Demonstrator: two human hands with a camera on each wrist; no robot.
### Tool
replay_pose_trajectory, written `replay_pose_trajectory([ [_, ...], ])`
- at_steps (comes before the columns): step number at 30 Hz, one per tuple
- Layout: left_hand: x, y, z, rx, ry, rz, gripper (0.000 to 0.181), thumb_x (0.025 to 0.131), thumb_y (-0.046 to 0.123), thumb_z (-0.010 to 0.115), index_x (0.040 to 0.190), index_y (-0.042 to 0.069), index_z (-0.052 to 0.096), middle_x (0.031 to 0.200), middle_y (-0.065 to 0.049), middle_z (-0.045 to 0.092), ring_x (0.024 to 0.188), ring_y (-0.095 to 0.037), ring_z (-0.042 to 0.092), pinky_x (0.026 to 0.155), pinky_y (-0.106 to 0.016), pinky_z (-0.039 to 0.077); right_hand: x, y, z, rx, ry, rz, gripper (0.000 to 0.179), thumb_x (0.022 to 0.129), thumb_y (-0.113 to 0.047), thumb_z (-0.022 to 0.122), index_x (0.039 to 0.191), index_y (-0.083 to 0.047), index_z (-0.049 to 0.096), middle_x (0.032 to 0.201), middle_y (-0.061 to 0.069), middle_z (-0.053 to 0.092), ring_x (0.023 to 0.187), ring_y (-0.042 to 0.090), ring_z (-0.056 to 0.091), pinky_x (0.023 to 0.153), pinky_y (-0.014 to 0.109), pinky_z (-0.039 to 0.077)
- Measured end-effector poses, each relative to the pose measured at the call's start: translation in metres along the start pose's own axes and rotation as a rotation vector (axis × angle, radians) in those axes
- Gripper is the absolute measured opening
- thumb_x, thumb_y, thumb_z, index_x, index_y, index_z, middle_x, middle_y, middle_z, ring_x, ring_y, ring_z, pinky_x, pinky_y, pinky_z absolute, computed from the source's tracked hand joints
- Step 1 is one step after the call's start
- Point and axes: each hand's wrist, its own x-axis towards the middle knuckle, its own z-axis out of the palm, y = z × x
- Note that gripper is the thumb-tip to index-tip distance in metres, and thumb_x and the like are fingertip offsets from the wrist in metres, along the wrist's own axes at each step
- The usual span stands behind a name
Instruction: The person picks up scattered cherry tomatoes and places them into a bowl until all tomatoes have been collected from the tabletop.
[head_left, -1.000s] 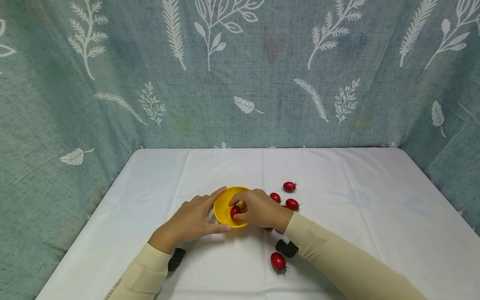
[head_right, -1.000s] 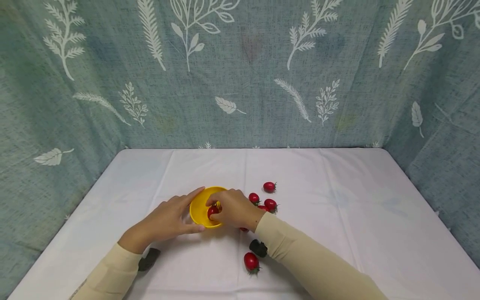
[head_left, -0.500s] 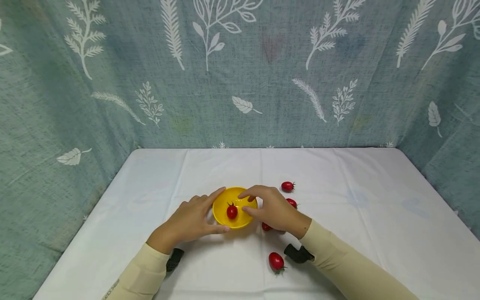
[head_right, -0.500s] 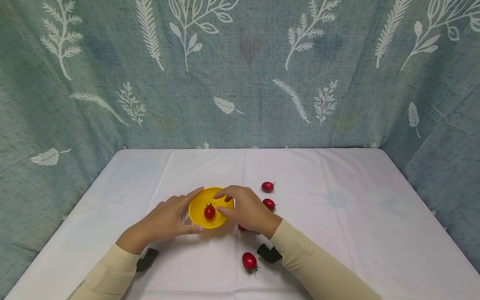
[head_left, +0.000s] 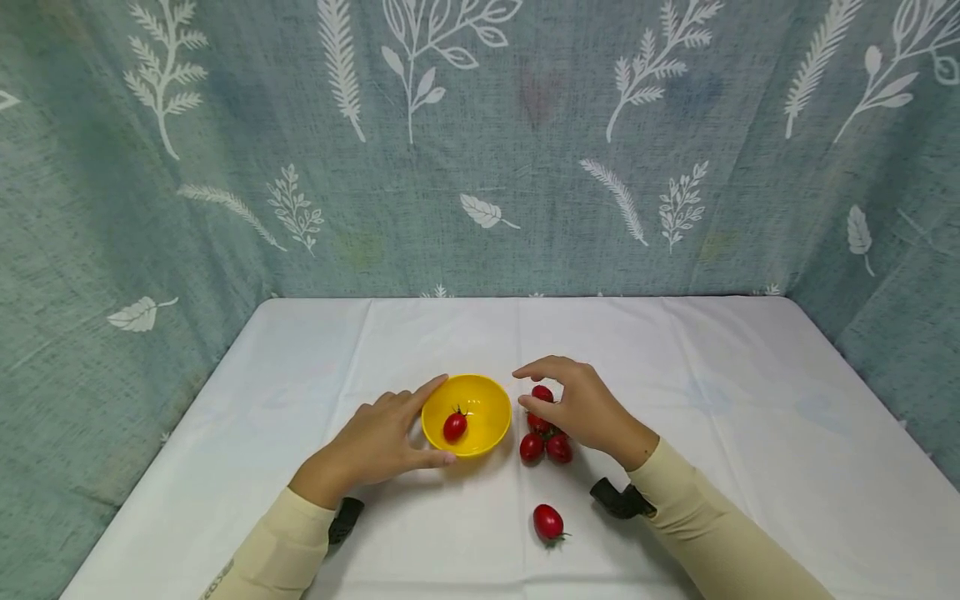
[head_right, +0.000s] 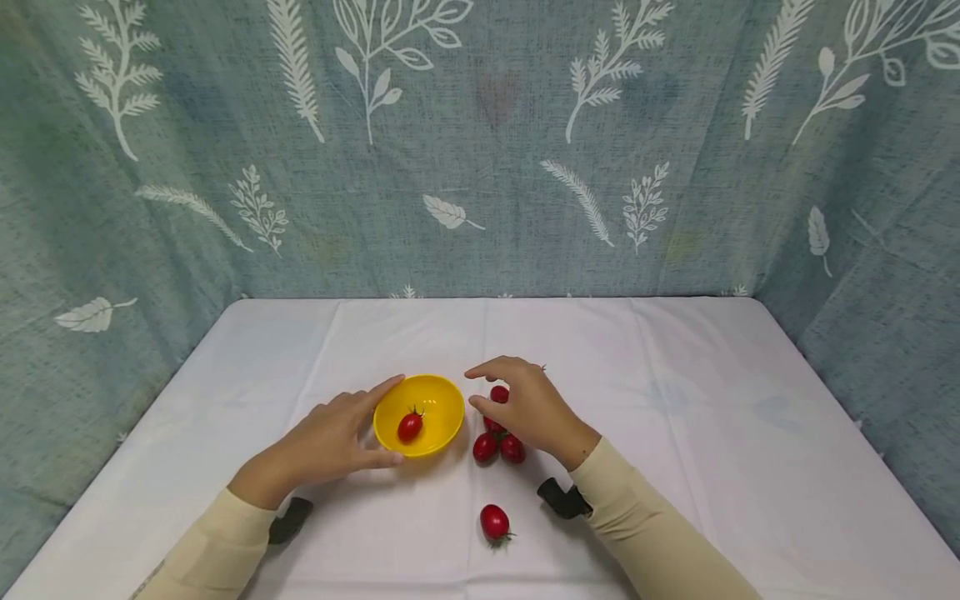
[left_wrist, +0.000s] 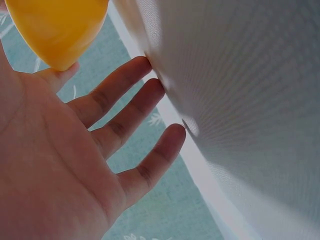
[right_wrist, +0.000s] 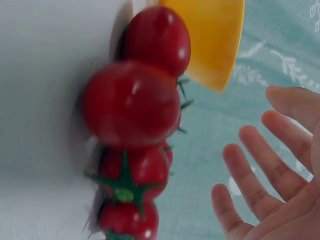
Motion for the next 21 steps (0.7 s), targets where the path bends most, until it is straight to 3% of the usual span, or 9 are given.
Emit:
replay_pose_trajectory([
  [5, 0.000, 0.001, 0.000, 0.000, 0.001, 0.000, 0.108, 0.072, 0.081, 0.067, 0.159, 0.036, 0.023, 0.127, -0.003, 0.064, 0.114, -0.026, 0.057, 0.089, -0.054, 0.047, 0.001, 0.009, -0.006, -0.015, 0.031, 0.020, 0.034, 0.087, -0.014, 0.079, 0.120, -0.013, 0.072, 0.119, 0.004, 0.072, 0.107, 0.030, 0.065, 0.096, 0.049, 0.053],
  [10, 0.000, 0.000, 0.000, 0.003, 0.002, 0.001, 0.108, 0.071, 0.081, 0.067, 0.159, 0.037, 0.023, 0.126, -0.002, 0.064, 0.114, -0.025, 0.057, 0.088, -0.053, 0.047, 0.003, 0.020, -0.012, -0.084, 0.061, 0.066, 0.037, 0.087, -0.014, 0.079, 0.122, -0.011, 0.072, 0.123, 0.006, 0.071, 0.116, 0.030, 0.064, 0.100, 0.048, 0.051],
  [21, 0.001, -0.001, 0.002, 0.010, 0.011, 0.007, 0.109, 0.071, 0.082, 0.066, 0.159, 0.037, 0.022, 0.125, -0.002, 0.065, 0.112, -0.025, 0.057, 0.087, -0.052, 0.048, 0.004, 0.044, -0.022, -0.145, 0.030, 0.222, 0.041, 0.091, -0.015, 0.074, 0.129, -0.003, 0.067, 0.132, 0.015, 0.065, 0.130, 0.036, 0.056, 0.108, 0.054, 0.044],
])
